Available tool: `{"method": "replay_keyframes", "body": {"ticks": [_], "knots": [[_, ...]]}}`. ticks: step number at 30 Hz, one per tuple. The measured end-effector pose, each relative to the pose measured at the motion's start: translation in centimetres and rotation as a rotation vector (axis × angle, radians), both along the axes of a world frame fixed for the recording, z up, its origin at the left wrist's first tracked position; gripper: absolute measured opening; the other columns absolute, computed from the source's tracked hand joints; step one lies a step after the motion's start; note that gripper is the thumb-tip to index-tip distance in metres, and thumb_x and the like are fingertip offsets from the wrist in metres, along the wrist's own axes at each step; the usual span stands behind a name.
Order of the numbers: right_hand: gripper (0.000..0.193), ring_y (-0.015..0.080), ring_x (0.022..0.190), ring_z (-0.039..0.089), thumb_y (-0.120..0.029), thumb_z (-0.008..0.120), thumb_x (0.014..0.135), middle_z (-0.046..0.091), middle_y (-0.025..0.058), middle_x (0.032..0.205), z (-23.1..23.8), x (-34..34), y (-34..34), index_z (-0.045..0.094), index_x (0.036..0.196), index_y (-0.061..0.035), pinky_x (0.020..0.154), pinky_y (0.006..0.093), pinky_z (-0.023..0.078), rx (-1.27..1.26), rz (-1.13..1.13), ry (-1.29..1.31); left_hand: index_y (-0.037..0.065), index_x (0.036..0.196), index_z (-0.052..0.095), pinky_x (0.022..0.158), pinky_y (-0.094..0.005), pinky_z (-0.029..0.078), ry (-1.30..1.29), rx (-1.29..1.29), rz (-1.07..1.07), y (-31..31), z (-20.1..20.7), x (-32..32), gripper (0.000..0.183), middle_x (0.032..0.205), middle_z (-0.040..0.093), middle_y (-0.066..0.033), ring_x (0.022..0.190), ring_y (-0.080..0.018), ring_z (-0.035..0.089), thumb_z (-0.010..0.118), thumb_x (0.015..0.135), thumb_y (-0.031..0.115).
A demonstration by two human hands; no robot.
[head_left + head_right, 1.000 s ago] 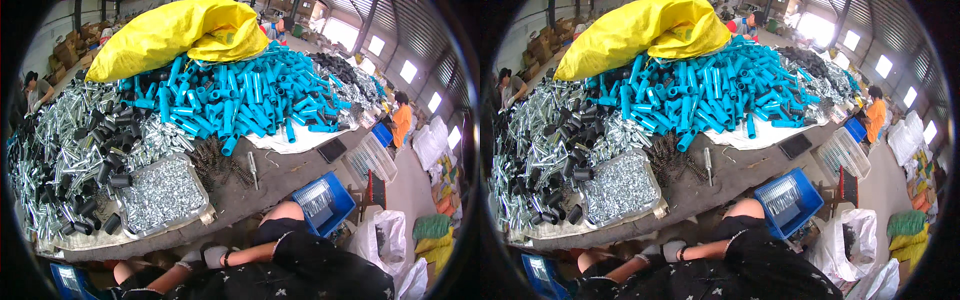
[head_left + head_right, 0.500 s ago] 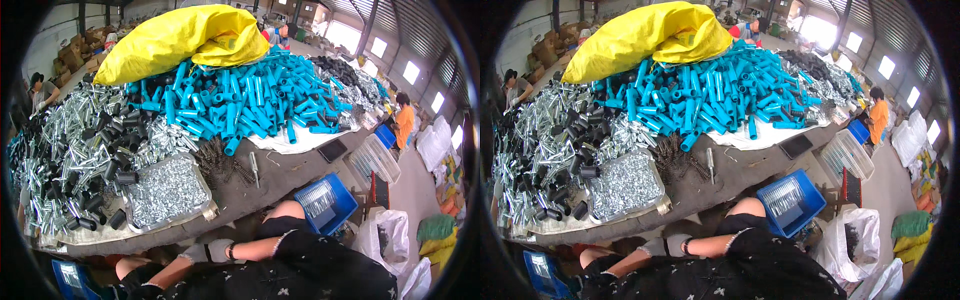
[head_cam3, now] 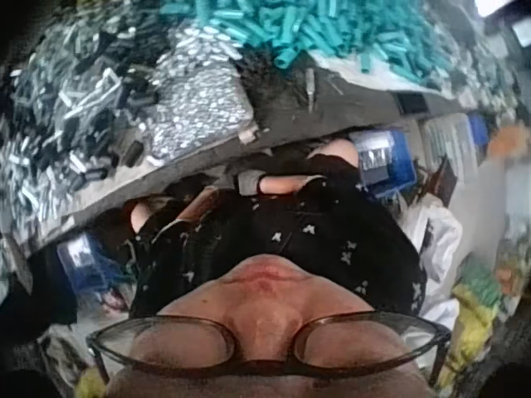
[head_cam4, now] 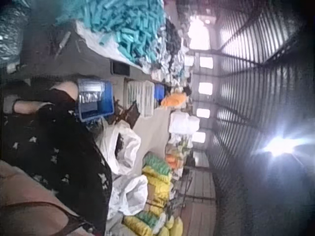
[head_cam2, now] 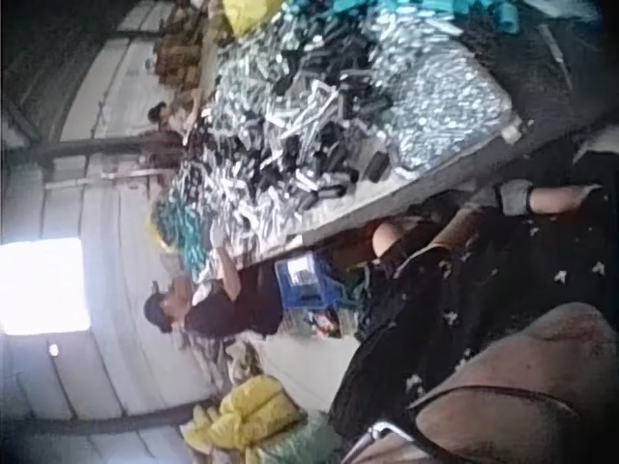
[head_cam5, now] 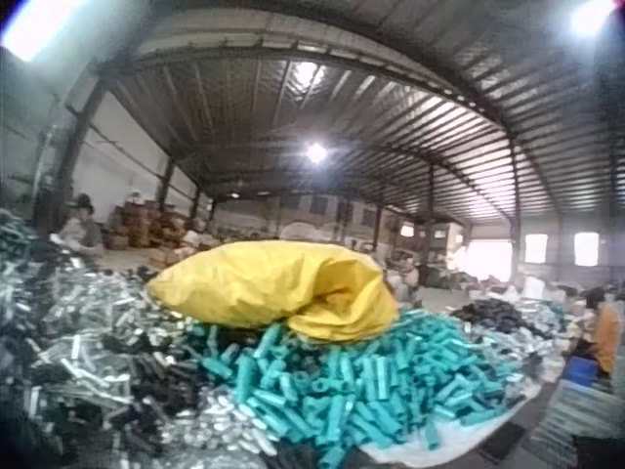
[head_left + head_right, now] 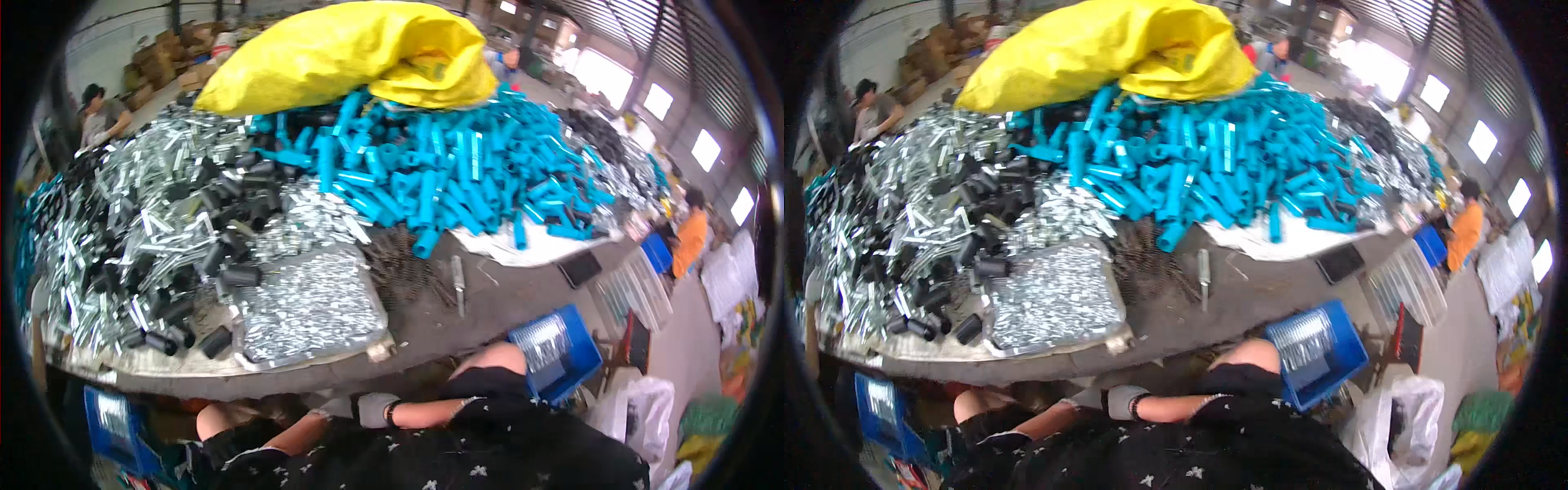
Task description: The person assembles tools by fitting metal rods, pins, and springs into cylindrical components and plastic handles by hand, placing the assembled tools into a storage box.
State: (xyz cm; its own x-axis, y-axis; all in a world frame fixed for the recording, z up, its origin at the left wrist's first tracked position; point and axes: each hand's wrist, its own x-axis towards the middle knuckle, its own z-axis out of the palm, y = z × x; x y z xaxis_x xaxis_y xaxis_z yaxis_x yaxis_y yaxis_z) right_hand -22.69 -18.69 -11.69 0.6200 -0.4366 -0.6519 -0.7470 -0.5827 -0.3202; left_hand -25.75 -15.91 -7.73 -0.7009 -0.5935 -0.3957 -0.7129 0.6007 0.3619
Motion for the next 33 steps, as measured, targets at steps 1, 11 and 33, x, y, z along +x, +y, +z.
{"method": "replay_keyframes", "body": {"ticks": [1,11,33], "knots": [[0.036,0.0313,0.107,0.066,-0.037,0.062,0.085,0.069,0.0152,0.115,0.5,-0.5,-1.2,0.073,0.105,-0.0092,0.086,0.0434,0.051,0.003,0.043,0.018,0.011,0.113,0.069,0.088,-0.0432,0.052,-0.007,0.008,0.029,-1.3,-0.4,2.6,0.039,0.114,0.069,-0.0138,0.1,-0.0313,0.066,0.065,0.083,0.036],[0.041,0.0388,0.088,0.069,-0.037,0.059,0.083,0.07,0.0252,0.094,2.3,0.3,-1.0,0.073,0.089,0.0005,0.077,0.0469,0.053,0.028,-0.01,-0.104,0.012,0.114,0.069,0.089,-0.0431,0.052,-0.057,0.152,0.496,-0.6,-2.0,17.6,0.038,0.115,0.069,-0.0134,0.103,-0.0309,0.066,0.065,0.084,0.035],[0.043,0.0381,0.097,0.068,-0.043,0.061,0.082,0.071,0.0216,0.099,-2.3,-2.1,1.7,0.072,0.099,-0.0051,0.083,0.0477,0.053,-0.12,-0.072,-0.034,0.01,0.113,0.071,0.092,-0.0415,0.051,0.017,0.292,0.587,1.3,-9.4,15.0,0.04,0.116,0.069,-0.0161,0.107,-0.0304,0.066,0.07,0.08,0.033]]}}
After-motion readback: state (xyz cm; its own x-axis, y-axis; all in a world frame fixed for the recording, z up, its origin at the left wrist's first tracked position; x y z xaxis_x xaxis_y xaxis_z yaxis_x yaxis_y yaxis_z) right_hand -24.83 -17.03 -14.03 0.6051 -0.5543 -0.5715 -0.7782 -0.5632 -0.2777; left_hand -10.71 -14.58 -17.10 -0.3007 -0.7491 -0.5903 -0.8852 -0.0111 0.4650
